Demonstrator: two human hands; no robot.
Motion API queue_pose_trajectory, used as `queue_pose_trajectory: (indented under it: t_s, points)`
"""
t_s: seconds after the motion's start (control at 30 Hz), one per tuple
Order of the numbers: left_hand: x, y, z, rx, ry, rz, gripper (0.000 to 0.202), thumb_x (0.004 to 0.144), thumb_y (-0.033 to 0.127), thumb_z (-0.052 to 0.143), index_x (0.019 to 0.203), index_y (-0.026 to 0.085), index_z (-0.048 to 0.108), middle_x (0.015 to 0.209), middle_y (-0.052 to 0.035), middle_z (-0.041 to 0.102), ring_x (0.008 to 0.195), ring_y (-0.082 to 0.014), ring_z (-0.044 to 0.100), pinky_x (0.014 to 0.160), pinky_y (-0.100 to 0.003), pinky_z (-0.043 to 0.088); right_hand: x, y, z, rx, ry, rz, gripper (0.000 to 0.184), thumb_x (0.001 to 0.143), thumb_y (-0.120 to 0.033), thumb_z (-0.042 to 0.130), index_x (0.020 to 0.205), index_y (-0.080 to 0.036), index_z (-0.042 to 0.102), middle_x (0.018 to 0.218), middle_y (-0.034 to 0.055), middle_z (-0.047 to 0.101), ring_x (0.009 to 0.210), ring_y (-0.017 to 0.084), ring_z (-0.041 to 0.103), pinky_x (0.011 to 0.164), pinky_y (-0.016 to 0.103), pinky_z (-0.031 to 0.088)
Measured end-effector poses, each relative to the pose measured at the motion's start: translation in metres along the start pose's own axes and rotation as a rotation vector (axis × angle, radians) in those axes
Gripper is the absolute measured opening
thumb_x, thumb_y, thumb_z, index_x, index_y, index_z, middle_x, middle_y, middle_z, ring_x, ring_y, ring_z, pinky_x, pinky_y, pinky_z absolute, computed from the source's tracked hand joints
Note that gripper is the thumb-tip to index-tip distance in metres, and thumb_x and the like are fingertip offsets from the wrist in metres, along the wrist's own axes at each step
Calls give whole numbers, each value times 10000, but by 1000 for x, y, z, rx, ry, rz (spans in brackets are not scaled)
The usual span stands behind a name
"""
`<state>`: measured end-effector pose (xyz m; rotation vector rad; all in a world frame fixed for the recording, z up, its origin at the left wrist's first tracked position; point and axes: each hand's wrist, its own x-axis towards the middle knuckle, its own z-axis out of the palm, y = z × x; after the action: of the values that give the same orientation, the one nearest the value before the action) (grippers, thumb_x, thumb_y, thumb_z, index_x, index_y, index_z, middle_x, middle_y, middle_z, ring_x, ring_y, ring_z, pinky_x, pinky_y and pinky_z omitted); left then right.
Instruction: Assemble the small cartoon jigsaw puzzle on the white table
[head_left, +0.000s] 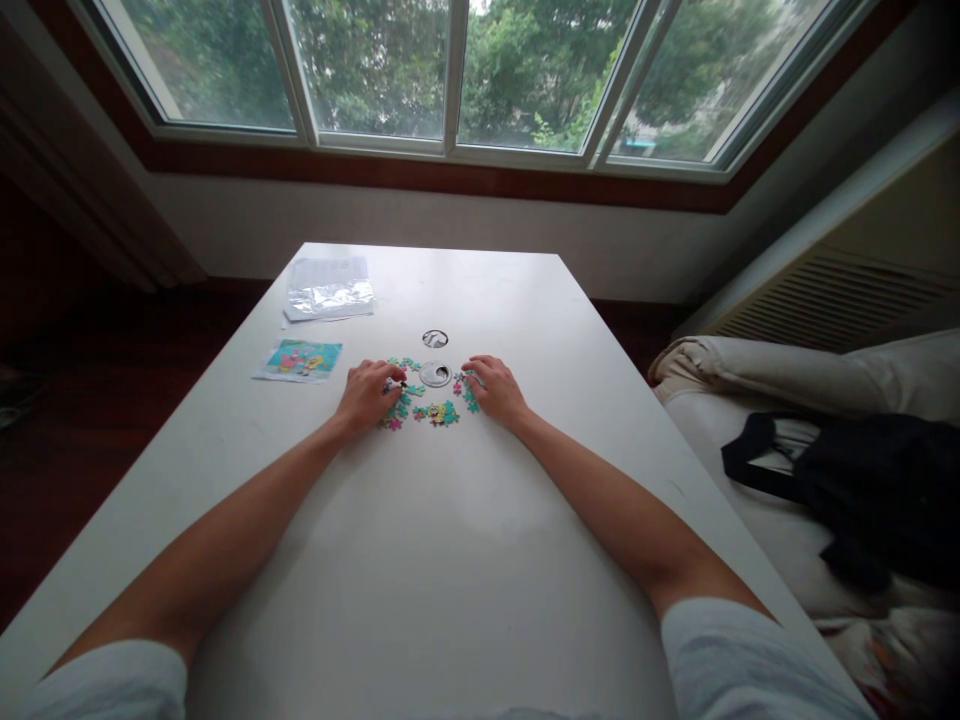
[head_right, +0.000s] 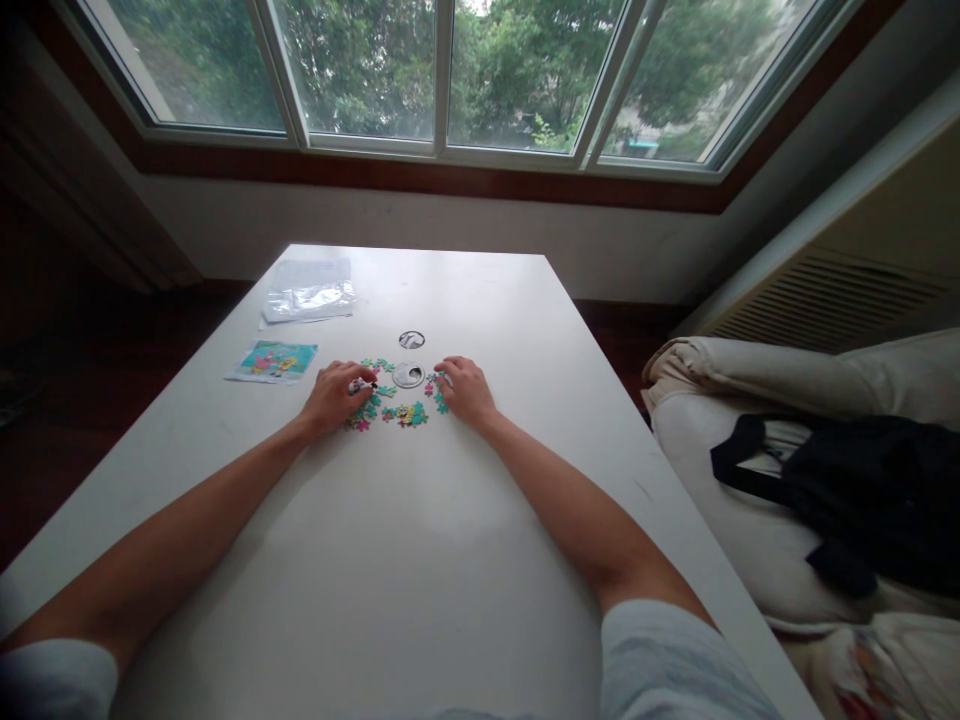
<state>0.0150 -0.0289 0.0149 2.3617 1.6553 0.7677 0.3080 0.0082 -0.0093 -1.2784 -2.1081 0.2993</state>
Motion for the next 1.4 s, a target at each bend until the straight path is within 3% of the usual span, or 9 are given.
queue_pose_trajectory:
  t_s: [0.2,0.33,0.5,0.67,1.0,1.1,1.2,1.3,1.4]
  points:
    - [0,9,-4,-43,19,0,171,869,210,599,999,253,700,1006,-33,756,1019,-259,648,996,-452,418,3,-7,-10,91,151,26,264,959,-177,472,1012,-232,726,1157,81,695,1113,261,603,1035,448,450]
    - [-4,17,-7,-192,22,-40,234,896,227,559,1112,240,648,962,-34,729,887,-212,662,871,-368,489,0,-14,-15,60,165,-7,217,973,-213,501,1024,-227,711,1152,88,697,1114,267,598,1024,442,441]
    - [-14,32,0,-564,-35,-82,196,914,289,588,1102,240,572,903,-7,656,805,-165,669,722,-286,504,-7,-29,-18,38,107,-272,181,1010,-265,524,1060,-237,697,1103,79,720,1069,243,614,983,424,443]
    - [-18,46,6,-1020,-134,-145,335,864,371,717,1087,213,525,857,16,616,711,-131,663,602,-220,478,-13,-45,-17,24,44,-583,174,1009,-262,560,1142,-249,671,1057,66,734,1033,226,622,929,411,467]
    - [-21,49,8,-1168,-192,-205,394,816,357,794,1076,199,543,872,8,654,745,-119,645,690,-239,498,-18,-60,-14,40,22,-710,120,995,-237,596,1096,-248,660,997,52,721,985,215,605,892,394,492]
    - [-20,46,13,-1109,-174,-141,323,860,350,743,1065,196,547,858,4,650,758,-131,644,740,-275,515,-18,-63,-15,98,37,-677,96,996,-231,588,1067,-249,651,1029,63,714,995,218,603,895,398,503]
    - [-22,43,12,-800,-121,-23,148,930,318,637,1004,199,591,852,-11,654,775,-152,628,750,-299,505,-18,-64,-17,174,33,-608,93,1017,-222,538,1055,-237,622,1093,88,710,1025,216,616,901,386,511]
    - [-24,40,8,-394,-88,180,90,952,240,576,952,211,661,952,-45,695,912,-197,628,863,-357,491,-18,-61,-19,210,19,-552,97,1025,-204,499,1026,-225,594,947,70,702,884,192,627,818,338,506]
    - [-27,37,5,-188,-125,381,150,962,203,565,988,237,709,1079,-51,720,1048,-227,612,994,-414,450,-18,-55,-20,195,4,-528,77,992,-179,523,966,-220,583,831,38,657,785,173,585,765,307,476]
